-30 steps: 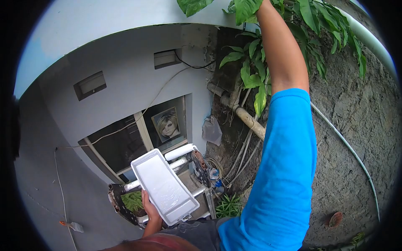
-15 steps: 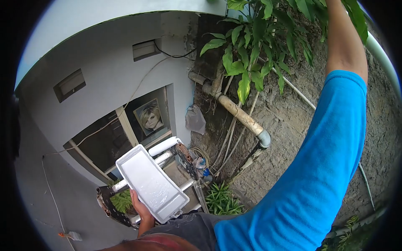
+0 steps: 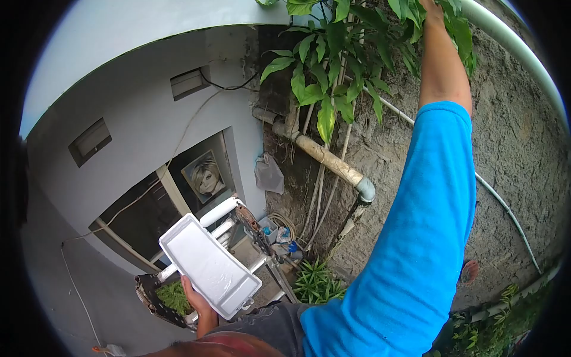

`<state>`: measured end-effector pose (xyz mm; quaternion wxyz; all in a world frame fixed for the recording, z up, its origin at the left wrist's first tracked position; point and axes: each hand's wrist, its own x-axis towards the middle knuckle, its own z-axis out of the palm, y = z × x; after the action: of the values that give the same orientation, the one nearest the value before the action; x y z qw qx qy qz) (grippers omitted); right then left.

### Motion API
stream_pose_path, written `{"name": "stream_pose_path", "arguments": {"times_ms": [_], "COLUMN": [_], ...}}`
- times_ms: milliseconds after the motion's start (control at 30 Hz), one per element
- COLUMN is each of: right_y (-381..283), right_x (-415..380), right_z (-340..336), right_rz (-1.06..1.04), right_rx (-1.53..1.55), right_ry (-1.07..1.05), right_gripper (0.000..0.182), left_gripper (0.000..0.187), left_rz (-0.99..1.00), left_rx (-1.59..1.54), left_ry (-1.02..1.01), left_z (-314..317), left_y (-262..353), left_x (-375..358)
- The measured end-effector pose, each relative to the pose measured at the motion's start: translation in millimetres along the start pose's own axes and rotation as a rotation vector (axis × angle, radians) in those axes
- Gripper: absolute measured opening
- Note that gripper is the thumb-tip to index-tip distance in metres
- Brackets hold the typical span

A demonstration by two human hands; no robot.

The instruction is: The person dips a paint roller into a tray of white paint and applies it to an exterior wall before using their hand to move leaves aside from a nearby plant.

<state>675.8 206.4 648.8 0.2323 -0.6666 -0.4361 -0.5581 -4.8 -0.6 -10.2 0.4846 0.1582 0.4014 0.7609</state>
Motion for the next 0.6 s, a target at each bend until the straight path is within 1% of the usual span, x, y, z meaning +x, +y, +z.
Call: {"name": "stream_pose_path", "arguments": {"times_ms": [133,200,233,300,333,367,433,467,500,567,600], "right_y": [-9,-14,-23,-39,-50,-58,-75,-64,-61,-60,-58], "right_x": [13,23,20,12,7,9,10,16,19,30,40], "right_z": [15,17,8,-17,-19,-28,-60,-47,-37,-16,-14], "right_rz": [-0.066,-0.155,-0.217,-0.348,-0.319,-0.32,0.057,-0.015,-0.015,0.013,0.004], "right_rx": [-0.135,-0.253,-0.315,-0.396,-0.359,-0.358,0.205,0.385,0.39,0.886,0.663], "right_ry": [0.09,0.172,0.252,0.193,0.335,0.337,-0.122,-0.088,-0.086,0.091,0.108], "right_gripper": [0.031,0.029,0.027,0.026,0.026,0.026,0.031,0.039,0.039,0.051,0.056], "left_gripper": [0.046,0.047,0.047,0.053,0.053,0.053,0.053,0.052,0.051,0.05,0.05], "left_rz": [0.0,-0.006,-0.005,-0.01,-0.009,-0.008,-0.002,0.009,0.019,0.025,0.027], "left_rx": [0.007,0.008,0.008,0.02,0.018,0.032,0.043,0.039,0.035,0.027,0.023], "left_ry": [-0.021,0.025,0.027,-0.038,-0.036,-0.028,-0.019,-0.022,-0.024,-0.035,-0.048], "left_z": [2,4,1,-7,-7,-7,-6,-4,-3,0,0], "left_y": [2,2,1,-2,-2,-2,-3,-2,-1,0,0], "left_x": [-2,-2,-1,3,3,3,2,2,1,0,-1]}}
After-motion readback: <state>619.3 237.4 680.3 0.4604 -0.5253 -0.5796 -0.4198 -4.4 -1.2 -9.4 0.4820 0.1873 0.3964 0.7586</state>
